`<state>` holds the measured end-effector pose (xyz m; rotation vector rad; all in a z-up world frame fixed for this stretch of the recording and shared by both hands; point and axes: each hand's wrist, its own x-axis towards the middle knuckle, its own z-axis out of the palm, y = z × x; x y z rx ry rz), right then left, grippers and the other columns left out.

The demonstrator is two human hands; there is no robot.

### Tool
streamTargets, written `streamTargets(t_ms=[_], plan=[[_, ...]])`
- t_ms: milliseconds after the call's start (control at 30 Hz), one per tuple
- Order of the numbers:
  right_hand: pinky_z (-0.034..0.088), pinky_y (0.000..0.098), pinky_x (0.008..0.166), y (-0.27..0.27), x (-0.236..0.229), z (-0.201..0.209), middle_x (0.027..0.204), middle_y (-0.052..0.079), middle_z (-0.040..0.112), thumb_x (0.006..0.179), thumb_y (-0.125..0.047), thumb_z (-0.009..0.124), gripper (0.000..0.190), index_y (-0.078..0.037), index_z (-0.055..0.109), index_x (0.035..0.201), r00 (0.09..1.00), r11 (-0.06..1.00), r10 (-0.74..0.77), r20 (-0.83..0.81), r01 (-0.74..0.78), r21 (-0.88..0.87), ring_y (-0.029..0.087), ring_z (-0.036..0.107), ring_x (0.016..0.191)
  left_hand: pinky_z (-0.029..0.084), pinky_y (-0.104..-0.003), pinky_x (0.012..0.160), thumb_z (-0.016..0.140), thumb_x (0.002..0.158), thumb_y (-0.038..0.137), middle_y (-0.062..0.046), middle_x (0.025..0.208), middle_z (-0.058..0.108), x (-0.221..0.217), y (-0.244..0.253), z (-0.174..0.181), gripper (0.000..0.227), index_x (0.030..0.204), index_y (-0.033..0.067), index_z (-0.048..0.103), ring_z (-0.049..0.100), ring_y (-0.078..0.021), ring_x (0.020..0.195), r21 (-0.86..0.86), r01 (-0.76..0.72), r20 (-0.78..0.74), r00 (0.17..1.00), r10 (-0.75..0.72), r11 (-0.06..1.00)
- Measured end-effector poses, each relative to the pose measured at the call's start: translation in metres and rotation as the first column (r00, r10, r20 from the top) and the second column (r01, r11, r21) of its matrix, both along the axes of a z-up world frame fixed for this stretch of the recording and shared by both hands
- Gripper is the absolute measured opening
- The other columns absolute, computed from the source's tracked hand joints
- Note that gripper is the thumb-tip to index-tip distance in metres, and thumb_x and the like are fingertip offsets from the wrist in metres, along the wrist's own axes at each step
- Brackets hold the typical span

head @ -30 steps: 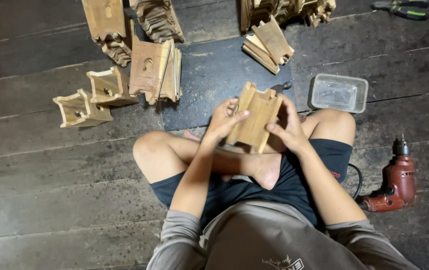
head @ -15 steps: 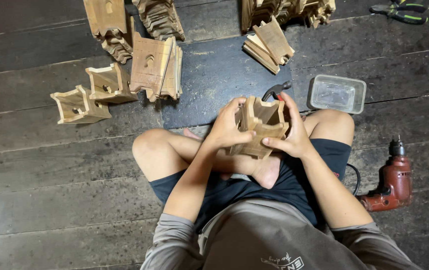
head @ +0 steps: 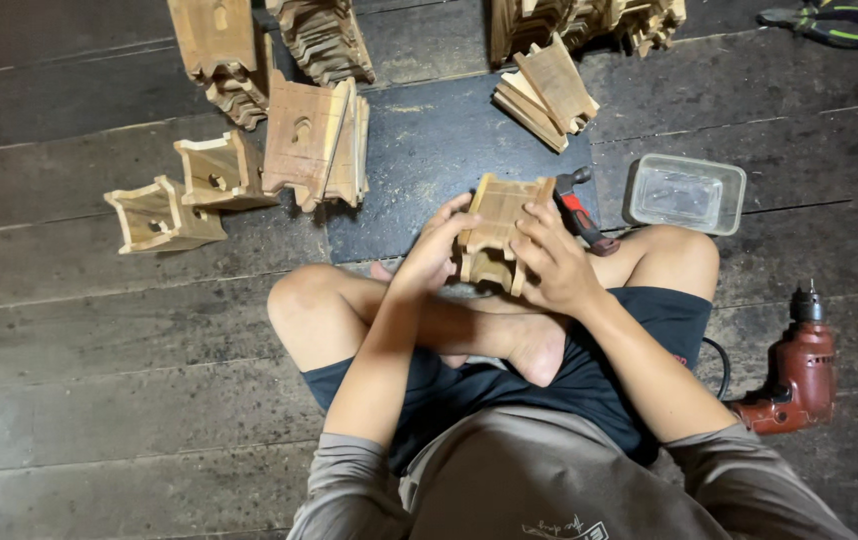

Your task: The person assembles small wooden components by aligning pre-cut wooden pieces and driving nails into them using a hammer.

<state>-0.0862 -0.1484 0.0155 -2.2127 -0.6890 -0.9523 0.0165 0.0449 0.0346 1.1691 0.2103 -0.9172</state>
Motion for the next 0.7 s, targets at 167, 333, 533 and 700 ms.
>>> streamTargets(t_ms=[167,333,533,700], plan=[[0.046,0.0736,0.101,-0.006,0.002,-0.013,0.129,0.026,0.063,0.1,-0.035,0.06,0.042,-0.009,0.061,0.133,0.998,1.0,-0.001,0.061,0.003,-0.027,0.062,0.057,0.122,0.055,-0.058,0.091,0.073,0.091,0.017,-0.033,0.152,0.04,-0.002,-0.014,-0.015,0.079,0.16,0.0104,0.036,0.055,-0.0439,0.126,-0.126,-0.04,0.086,0.995,0.051,0.991],[0.049,0.0684,0.099,-0.043,-0.004,0.006,0.133,0.027,0.059,0.076,-0.028,0.083,0.07,-0.015,0.057,0.14,0.98,0.99,-0.096,-0.175,0.076,-0.116,0.058,0.056,0.126,0.056,-0.07,0.087,0.07,0.091,0.004,-0.032,0.159,0.029,0.017,-0.017,-0.019,0.077,0.159,0.0096,0.035,0.049,-0.0644,0.124,-0.052,0.079,0.449,0.892,-0.047,0.996],[0.05,0.0607,0.098,-0.164,-0.014,0.001,0.127,0.03,0.059,0.081,-0.018,0.086,0.069,0.0,0.061,0.142,0.731,0.812,-0.579,-0.36,0.48,-0.332,0.054,0.062,0.116,0.038,-0.056,0.12,0.091,0.058,0.034,-0.009,0.154,0.042,0.034,-0.012,-0.045,0.095,0.145,0.0336,0.055,0.05,-0.0431,0.139,0.576,0.001,0.723,0.467,-0.51,0.818],[0.055,0.0561,0.089,-0.265,0.003,-0.127,0.109,0.022,0.071,0.094,-0.024,0.075,0.042,-0.011,0.073,0.134,0.27,0.693,-0.673,-0.689,0.555,-0.46,0.046,0.069,0.109,0.042,-0.06,0.113,0.081,0.067,0.033,-0.008,0.159,0.038,0.037,-0.009,-0.046,0.088,0.149,0.0349,0.048,0.051,-0.0467,0.135,0.747,0.04,0.645,0.2,-0.738,0.663]])
